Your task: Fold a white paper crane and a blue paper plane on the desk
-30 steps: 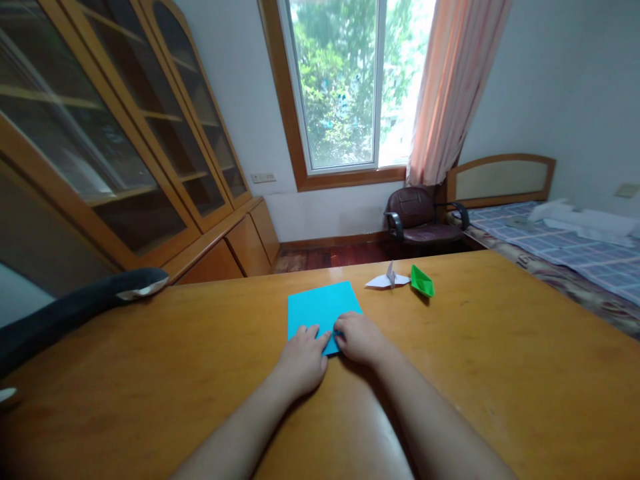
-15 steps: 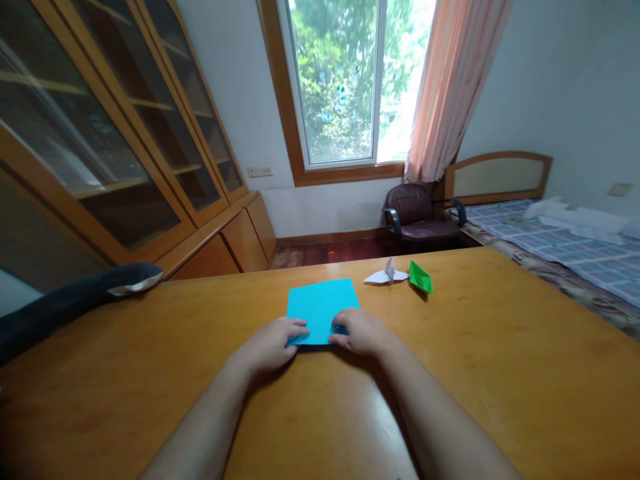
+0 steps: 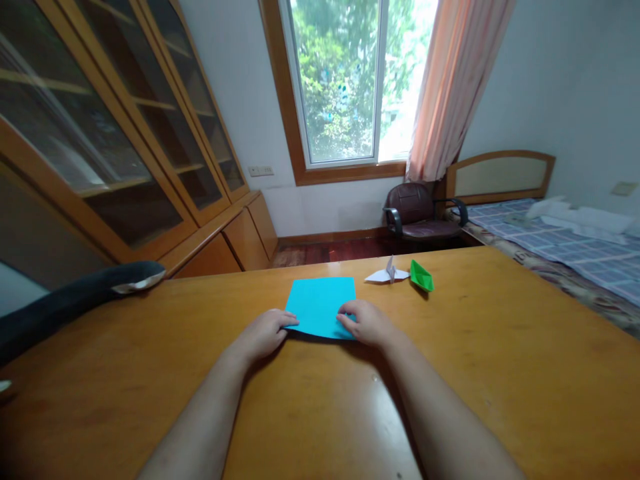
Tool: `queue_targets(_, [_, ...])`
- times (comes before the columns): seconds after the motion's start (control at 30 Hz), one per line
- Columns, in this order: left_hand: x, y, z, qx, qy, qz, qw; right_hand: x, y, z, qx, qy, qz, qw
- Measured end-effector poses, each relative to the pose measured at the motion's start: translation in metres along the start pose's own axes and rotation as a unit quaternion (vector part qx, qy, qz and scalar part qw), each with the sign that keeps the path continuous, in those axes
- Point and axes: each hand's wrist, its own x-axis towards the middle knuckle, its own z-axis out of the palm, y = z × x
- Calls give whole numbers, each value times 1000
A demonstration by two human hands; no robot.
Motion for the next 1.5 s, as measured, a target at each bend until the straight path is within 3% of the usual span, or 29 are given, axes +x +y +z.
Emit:
queue_targets(0.17, [-2, 20, -7, 42, -8, -16, 999, -2, -11, 1, -70, -29, -55, 996])
queue_targets(0.57, [-1, 47, -8, 128, -26, -6, 991, -2, -28, 13, -217, -40, -26, 975])
queue_targets(0.8, [1, 66, 1, 150, -31, 30, 988, -1, -39, 26, -216, -77, -39, 973])
queue_targets(1.2, [0, 53, -1, 134, 5, 61, 989, 1, -27, 19, -245, -58, 13, 968])
queue_targets(1.5, [0, 38, 1, 66, 43, 66, 995, 0, -26, 15, -244, -52, 23, 968])
